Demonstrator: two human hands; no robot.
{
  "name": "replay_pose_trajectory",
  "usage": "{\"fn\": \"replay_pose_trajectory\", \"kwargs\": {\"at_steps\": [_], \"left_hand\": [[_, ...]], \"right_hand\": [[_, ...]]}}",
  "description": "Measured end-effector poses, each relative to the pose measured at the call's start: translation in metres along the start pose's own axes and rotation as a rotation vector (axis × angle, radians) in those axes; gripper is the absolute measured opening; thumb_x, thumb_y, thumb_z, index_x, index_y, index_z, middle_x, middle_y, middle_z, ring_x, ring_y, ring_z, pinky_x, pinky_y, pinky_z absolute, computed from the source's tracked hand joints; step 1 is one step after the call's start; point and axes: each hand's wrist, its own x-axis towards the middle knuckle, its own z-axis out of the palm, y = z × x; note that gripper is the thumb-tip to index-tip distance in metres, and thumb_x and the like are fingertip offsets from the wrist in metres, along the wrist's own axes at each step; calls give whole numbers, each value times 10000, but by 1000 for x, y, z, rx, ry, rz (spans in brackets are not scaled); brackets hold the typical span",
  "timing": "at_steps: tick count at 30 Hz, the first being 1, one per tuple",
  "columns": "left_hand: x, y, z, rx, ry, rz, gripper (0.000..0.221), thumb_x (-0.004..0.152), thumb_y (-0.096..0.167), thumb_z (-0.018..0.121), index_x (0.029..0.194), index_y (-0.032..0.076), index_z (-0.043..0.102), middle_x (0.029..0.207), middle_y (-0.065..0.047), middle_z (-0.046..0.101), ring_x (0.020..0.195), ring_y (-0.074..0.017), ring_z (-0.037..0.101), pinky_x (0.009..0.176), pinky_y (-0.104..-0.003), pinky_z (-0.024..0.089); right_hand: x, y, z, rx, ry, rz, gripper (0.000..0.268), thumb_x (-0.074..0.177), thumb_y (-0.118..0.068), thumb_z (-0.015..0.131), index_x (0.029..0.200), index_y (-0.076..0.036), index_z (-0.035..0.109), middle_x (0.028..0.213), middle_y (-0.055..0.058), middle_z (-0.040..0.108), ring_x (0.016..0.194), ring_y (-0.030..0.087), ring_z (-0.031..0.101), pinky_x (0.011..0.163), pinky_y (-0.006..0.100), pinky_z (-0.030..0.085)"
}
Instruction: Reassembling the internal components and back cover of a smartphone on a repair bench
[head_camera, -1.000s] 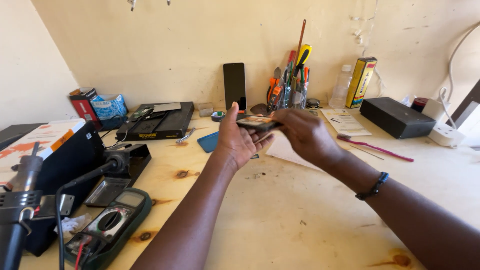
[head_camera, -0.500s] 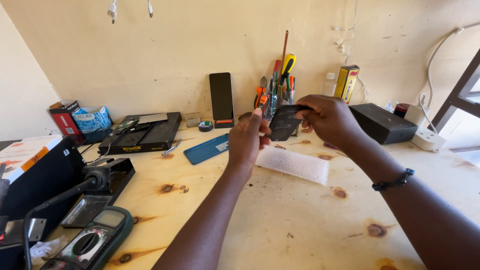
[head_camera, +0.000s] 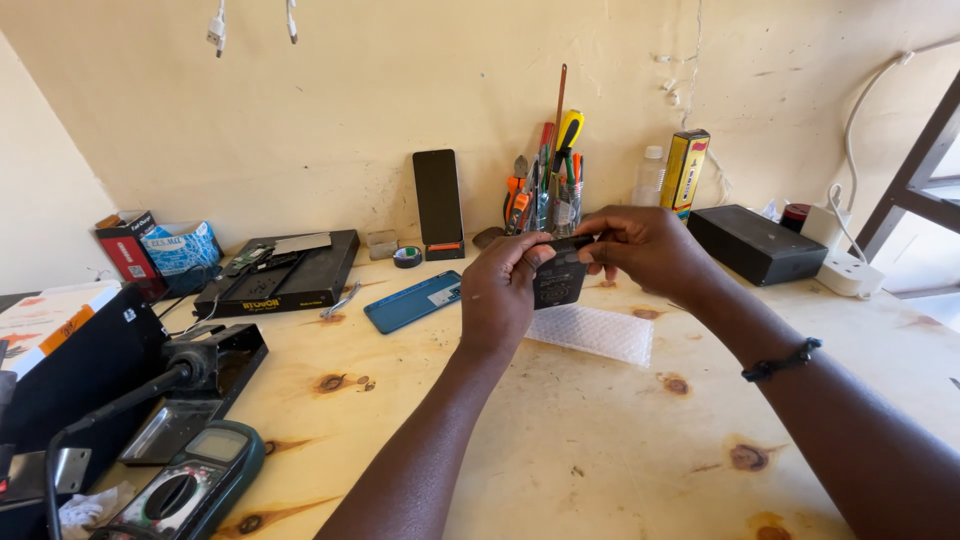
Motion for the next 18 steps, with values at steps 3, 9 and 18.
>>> {"fn": "replay_pose_trajectory", "kwargs": {"at_steps": [3, 9, 18], "left_hand": [[-1, 2, 0, 15, 23, -5, 201, 1024, 265, 774, 1186, 159, 825, 979, -87, 790, 824, -222, 772, 725, -362, 661], [-3, 4, -2, -29, 25, -9, 195, 1002, 264, 794, 1162, 158, 834, 938, -91, 790, 797, -233, 769, 713, -377, 650], [-4, 6, -5, -56, 13, -28, 191, 1004, 248, 796, 1160, 148, 838, 925, -105, 787, 801, -233, 768, 714, -374, 648]], "right_hand": [[3, 2, -4, 33, 24, -65, 231, 852, 135, 807, 1077, 114, 757, 963, 202, 728, 713, 183, 724, 593, 273, 622], [3, -2, -2, 53, 49, -108, 202, 779, 130, 871, 952, 124, 769, 857, 182, 707, 634, 174, 690, 568, 254, 584], [1, -1, -1, 17, 65, -85, 194, 752, 114, 888, 911, 101, 778, 810, 158, 716, 583, 170, 690, 539, 252, 560]]}}
